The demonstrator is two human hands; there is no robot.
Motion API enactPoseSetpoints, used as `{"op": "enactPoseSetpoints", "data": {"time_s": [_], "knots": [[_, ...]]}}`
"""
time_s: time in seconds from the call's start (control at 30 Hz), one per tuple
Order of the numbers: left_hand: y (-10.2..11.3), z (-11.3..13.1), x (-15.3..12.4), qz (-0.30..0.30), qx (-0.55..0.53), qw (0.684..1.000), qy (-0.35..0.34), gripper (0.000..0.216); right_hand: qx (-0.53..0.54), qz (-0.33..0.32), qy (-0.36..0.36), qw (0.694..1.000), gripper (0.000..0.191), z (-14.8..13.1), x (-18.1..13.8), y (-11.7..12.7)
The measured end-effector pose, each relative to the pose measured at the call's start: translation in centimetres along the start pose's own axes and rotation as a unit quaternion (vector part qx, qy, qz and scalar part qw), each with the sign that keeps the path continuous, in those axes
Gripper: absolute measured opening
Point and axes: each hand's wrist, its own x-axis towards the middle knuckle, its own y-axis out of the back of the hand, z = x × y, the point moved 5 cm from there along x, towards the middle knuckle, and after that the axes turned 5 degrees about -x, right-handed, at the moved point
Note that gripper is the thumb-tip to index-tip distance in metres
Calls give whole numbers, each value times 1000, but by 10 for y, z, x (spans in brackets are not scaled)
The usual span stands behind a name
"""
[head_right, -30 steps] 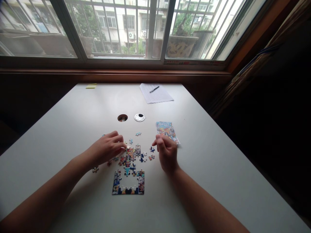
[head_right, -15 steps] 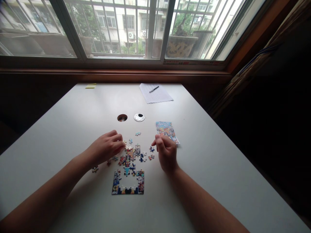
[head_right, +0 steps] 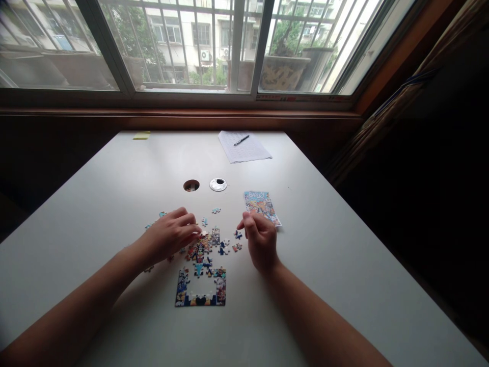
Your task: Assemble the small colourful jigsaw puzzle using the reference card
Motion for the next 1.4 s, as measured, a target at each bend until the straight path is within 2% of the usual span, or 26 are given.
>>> {"op": "enactPoseSetpoints", "data": {"time_s": [0.33,0.47,0.53,0.63,0.73,0.83,0.93,1.13,1.4], "knots": [[1,-2,0,41,-3,999,2,21,-5,0,-3,1000,45,-2,0,-1],[6,-9,0,100,-76,991,41,21,-8,-1,3,1000,44,-2,0,0],[10,-13,0,112,-137,981,75,20,-14,-8,13,1000,44,-3,0,0],[15,-17,0,90,-241,956,141,19,-42,-44,48,997,41,-10,0,-5],[21,-16,-1,33,-331,923,193,21,-69,-110,103,986,28,-20,-2,-15],[28,-11,-1,1,-381,903,200,24,-70,-176,164,968,10,-27,-7,-26],[30,-7,0,-15,-387,901,194,27,-61,-213,208,953,19,-31,-13,-32],[26,-2,1,-33,-389,899,197,33,-65,-218,253,940,16,-36,-17,-34],[24,1,0,-46,-414,887,199,31,-72,-221,265,936,12,-40,-16,-34]]}}
